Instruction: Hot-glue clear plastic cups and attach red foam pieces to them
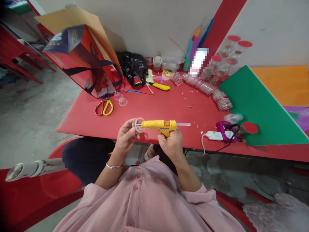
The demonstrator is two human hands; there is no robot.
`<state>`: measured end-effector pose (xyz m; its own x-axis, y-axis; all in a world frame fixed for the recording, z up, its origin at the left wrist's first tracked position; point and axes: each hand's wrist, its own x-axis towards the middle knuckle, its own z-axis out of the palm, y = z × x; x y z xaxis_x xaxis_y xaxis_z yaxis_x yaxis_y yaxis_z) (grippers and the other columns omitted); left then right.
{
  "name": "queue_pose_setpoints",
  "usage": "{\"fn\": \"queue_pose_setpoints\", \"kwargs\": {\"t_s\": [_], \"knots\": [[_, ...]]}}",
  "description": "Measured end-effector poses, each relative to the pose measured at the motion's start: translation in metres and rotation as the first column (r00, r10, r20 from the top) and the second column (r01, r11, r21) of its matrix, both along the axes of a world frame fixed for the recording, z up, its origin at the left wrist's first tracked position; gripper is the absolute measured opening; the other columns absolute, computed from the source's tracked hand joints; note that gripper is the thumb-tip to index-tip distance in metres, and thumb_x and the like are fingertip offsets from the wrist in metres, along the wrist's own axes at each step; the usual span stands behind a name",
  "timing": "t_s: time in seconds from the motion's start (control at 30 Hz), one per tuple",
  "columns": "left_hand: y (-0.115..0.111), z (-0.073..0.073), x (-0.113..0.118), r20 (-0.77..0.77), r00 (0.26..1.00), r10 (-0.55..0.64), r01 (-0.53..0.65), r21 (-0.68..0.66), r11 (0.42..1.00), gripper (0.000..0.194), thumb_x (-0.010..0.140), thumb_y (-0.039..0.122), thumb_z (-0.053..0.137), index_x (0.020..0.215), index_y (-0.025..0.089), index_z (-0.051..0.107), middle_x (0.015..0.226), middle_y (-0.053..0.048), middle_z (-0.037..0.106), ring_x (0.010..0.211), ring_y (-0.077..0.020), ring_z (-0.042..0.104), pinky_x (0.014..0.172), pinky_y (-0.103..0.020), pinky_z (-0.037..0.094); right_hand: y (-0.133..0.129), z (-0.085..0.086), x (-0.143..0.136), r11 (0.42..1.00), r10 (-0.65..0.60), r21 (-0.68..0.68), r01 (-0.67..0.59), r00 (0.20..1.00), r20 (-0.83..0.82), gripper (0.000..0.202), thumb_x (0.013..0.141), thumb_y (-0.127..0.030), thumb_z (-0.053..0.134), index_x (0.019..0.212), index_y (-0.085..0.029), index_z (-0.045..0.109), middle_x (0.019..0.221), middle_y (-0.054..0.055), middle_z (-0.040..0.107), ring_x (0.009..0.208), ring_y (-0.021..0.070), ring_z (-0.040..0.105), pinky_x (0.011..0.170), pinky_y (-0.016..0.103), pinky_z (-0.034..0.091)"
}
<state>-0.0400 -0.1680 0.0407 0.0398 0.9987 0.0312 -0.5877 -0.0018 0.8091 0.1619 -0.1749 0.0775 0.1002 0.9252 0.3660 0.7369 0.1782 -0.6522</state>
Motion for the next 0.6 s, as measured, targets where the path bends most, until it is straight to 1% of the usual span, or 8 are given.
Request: {"fn": "queue_pose_setpoints", "kwargs": {"t_s": [0.07, 0.17, 0.37, 0.6], "knots": [[-0.0005, 0.0010, 0.0001, 0.002, 1.000, -0.005, 0.004, 0.002, 1.000, 0.041, 0.080, 0.032, 0.083, 0.118, 0.020, 0.070, 0.112, -0.009, 0.072, 0.073, -0.0125, 0.067, 0.056, -0.022, 0.055, 0.0012, 0.0002, 0.0002, 1.000, -0.003, 0.011, 0.003, 1.000, 0.001, 0.023, 0.068, -0.023, 0.055, 0.053, -0.025, 0.038, 0.049, -0.002, 0.044, 0.053, 0.0166, 0.047, 0.054, 0.030, 0.039], [-0.0011, 0.0021, 0.0003, -0.002, 1.000, -0.019, 0.019, 0.012, 1.000, 0.040, 0.081, 0.031, 0.081, 0.118, 0.020, 0.071, 0.112, -0.009, 0.072, 0.073, -0.0124, 0.067, 0.057, -0.023, 0.055, 0.0029, 0.0014, 0.0003, 1.000, -0.008, -0.009, 0.008, 1.000, -0.003, 0.023, 0.068, -0.023, 0.055, 0.052, -0.025, 0.039, 0.049, -0.001, 0.045, 0.054, 0.0178, 0.049, 0.054, 0.031, 0.041], [-0.0011, 0.0015, 0.0004, -0.018, 1.000, -0.016, 0.016, 0.009, 1.000, 0.042, 0.080, 0.033, 0.083, 0.118, 0.020, 0.070, 0.113, -0.009, 0.072, 0.071, -0.0120, 0.065, 0.057, -0.023, 0.055, 0.0059, 0.0022, 0.0011, 1.000, -0.025, -0.006, 0.025, 1.000, -0.010, 0.016, 0.068, -0.023, 0.055, 0.054, -0.025, 0.047, 0.050, -0.001, 0.047, 0.056, 0.0190, 0.052, 0.055, 0.031, 0.043], [-0.0010, -0.0010, 0.0004, -0.018, 1.000, -0.018, 0.018, 0.013, 1.000, 0.042, 0.080, 0.033, 0.082, 0.118, 0.020, 0.070, 0.114, -0.009, 0.071, 0.073, -0.0124, 0.066, 0.056, -0.023, 0.055, 0.0074, -0.0002, 0.0020, 0.999, -0.040, 0.010, 0.040, 0.999, -0.014, 0.014, 0.067, -0.024, 0.055, 0.054, -0.025, 0.048, 0.050, 0.000, 0.046, 0.058, 0.0202, 0.053, 0.058, 0.032, 0.045]]}}
